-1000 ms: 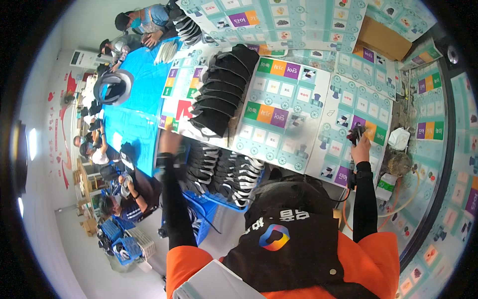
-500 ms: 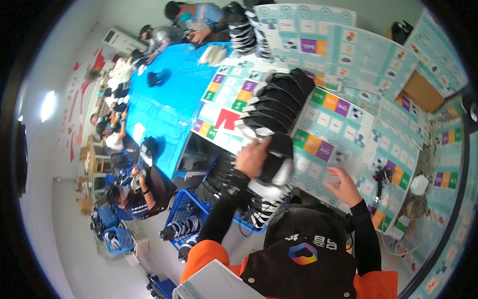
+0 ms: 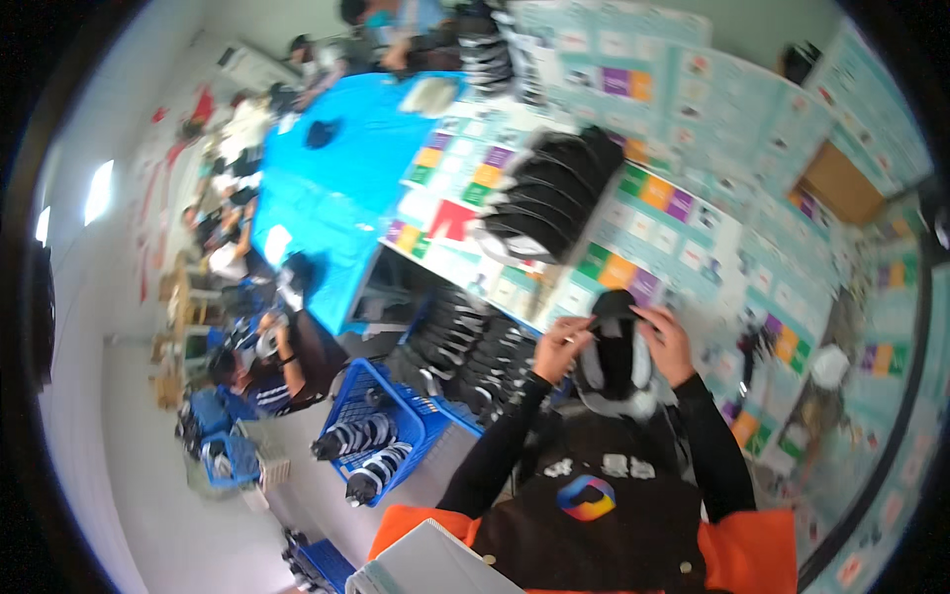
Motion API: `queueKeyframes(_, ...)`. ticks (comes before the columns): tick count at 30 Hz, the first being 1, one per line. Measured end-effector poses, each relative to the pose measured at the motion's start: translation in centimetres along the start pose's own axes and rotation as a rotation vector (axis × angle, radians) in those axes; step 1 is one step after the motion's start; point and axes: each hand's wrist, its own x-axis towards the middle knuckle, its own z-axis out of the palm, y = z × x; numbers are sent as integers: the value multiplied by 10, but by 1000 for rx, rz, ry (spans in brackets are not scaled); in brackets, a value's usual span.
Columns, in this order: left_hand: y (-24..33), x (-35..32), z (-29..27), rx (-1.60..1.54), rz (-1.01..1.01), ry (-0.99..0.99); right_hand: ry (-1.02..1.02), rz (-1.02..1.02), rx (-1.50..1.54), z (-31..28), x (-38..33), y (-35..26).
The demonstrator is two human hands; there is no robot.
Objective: The person picks up a black shoe component, applies a substance using a small hand tool, and places the piece into a blue crate.
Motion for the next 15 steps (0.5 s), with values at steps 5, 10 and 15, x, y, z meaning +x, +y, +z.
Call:
queueKeyframes(5, 10, 2, -4, -76, -131, 54, 88, -34, -39, 0, 11, -15)
queueKeyframes(10, 6, 17, 23, 36, 118, 110, 187, 30, -123, -7, 6, -11)
queueKeyframes(15, 20, 32, 29, -232, -203, -13, 96, 206, -63, -21, 13, 21)
